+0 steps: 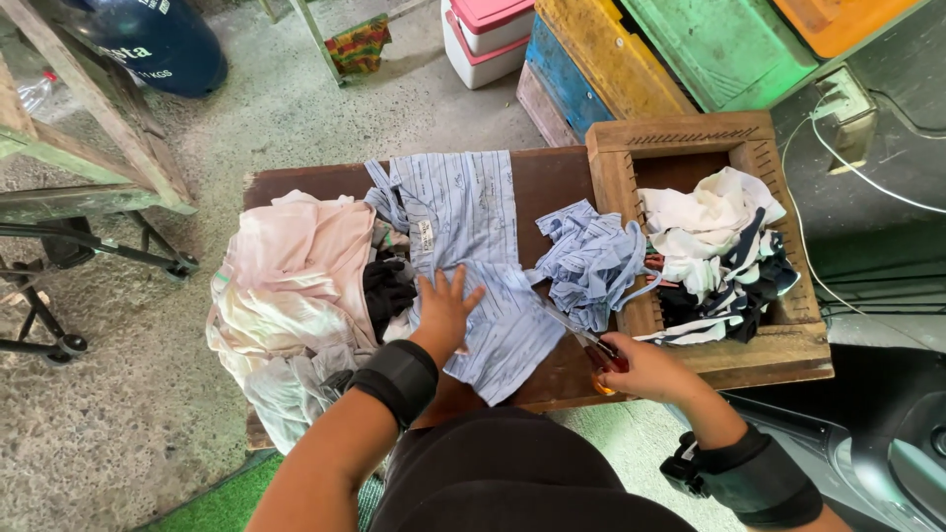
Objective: The person cuts old clothing into narrow strips using scissors, holding the fabric with one hand and cutting with the other, then places the cut pieces into a wooden tray.
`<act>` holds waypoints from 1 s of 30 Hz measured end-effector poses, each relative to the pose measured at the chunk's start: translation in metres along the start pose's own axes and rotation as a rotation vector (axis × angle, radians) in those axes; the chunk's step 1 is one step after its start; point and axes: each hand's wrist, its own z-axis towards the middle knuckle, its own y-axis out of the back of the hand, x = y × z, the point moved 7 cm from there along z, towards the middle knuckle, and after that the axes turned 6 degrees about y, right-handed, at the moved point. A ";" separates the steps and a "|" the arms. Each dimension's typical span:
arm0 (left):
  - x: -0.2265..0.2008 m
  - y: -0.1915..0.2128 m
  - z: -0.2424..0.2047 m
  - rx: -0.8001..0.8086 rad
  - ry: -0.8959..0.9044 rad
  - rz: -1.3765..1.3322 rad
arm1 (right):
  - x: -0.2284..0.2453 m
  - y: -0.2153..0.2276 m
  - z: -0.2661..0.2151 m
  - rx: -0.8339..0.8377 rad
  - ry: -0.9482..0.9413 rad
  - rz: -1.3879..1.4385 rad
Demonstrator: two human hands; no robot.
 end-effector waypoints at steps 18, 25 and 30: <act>-0.062 -0.055 -0.026 -0.174 -0.499 0.117 | -0.090 -0.048 -0.008 0.050 -0.053 0.459; -0.070 -0.043 -0.011 -0.161 -0.518 -0.131 | -0.092 -0.058 -0.038 0.109 -0.190 0.416; -0.066 -0.004 0.013 -0.372 -0.368 -0.200 | -0.082 -0.066 -0.046 0.102 -0.152 0.529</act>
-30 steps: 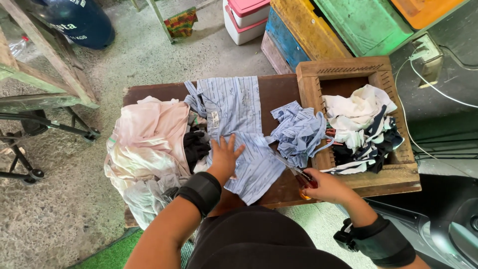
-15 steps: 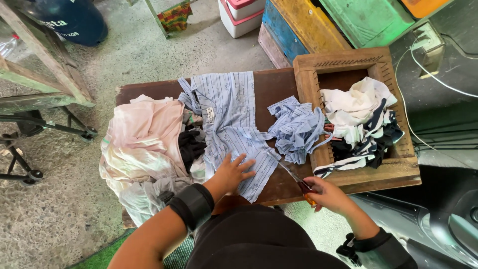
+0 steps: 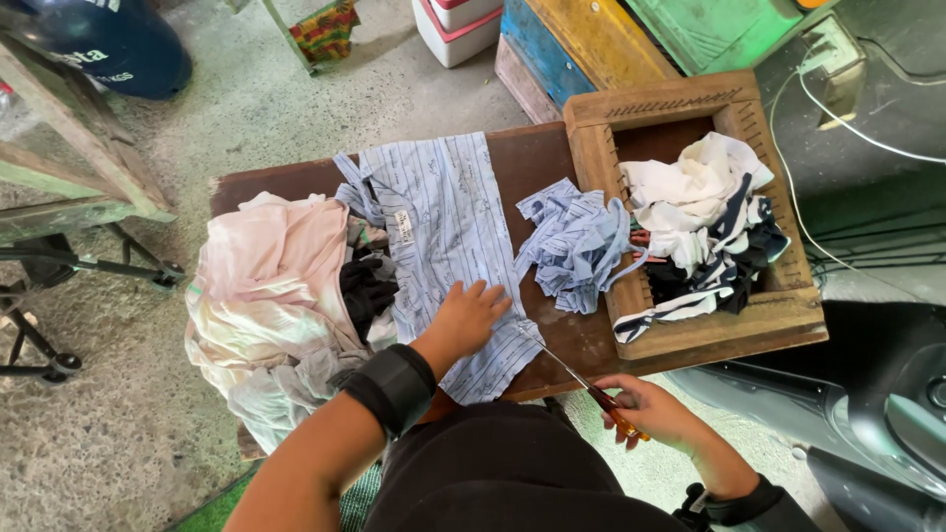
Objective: The person cuts old clothing into narrow strips using scissors, holding the fabric with one hand and cutting with the other, then places the cut pieces into a wooden tray.
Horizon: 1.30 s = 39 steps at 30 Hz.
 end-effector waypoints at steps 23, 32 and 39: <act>-0.036 -0.012 -0.040 -0.202 -0.256 0.011 | -0.005 0.010 -0.007 -0.071 -0.051 -0.084; -0.036 -0.005 -0.011 -0.157 -0.207 -0.094 | -0.031 0.000 -0.008 -0.077 -0.006 -0.071; -0.068 0.001 0.050 -0.234 -0.295 -0.126 | -0.031 -0.018 -0.028 -0.093 0.001 -0.203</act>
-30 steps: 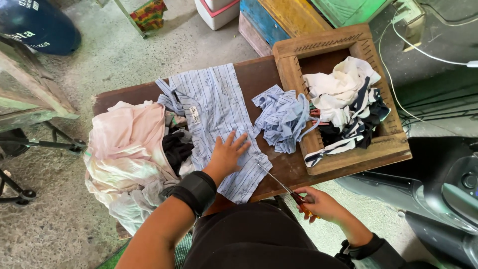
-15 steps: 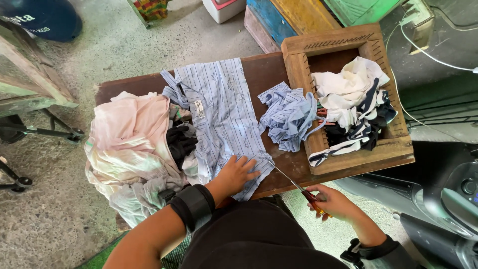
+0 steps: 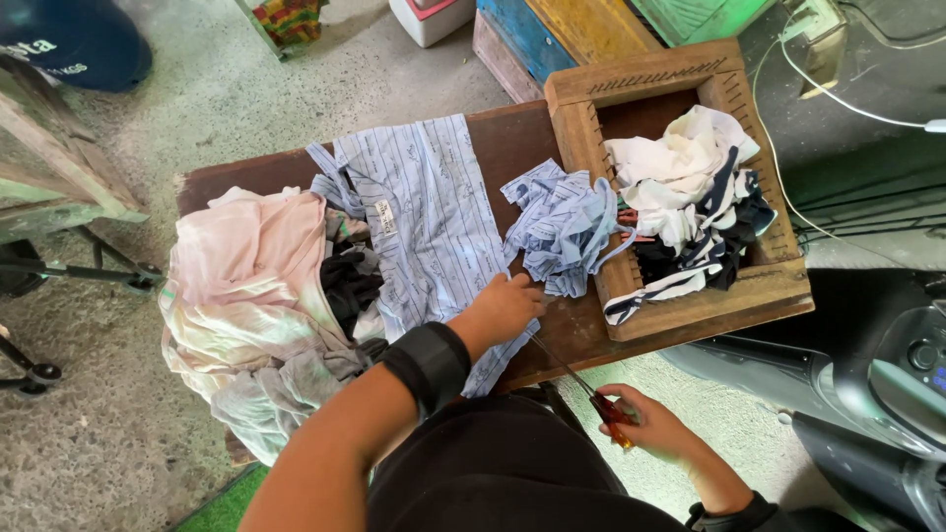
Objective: The person cuts old clothing into narrow strips using scissors, holding the fabric with one hand and cutting with the other, then places the cut pieces into a wooden tray.
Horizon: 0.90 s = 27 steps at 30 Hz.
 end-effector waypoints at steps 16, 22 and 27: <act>0.001 -0.011 0.045 0.317 -0.062 -0.006 | -0.034 -0.025 0.025 -0.082 0.109 0.171; 0.003 -0.002 0.040 0.264 -0.062 -0.015 | -0.012 -0.036 0.046 -0.058 0.244 0.285; 0.002 0.003 0.037 0.267 -0.047 -0.023 | 0.000 -0.040 0.048 -0.057 0.190 0.256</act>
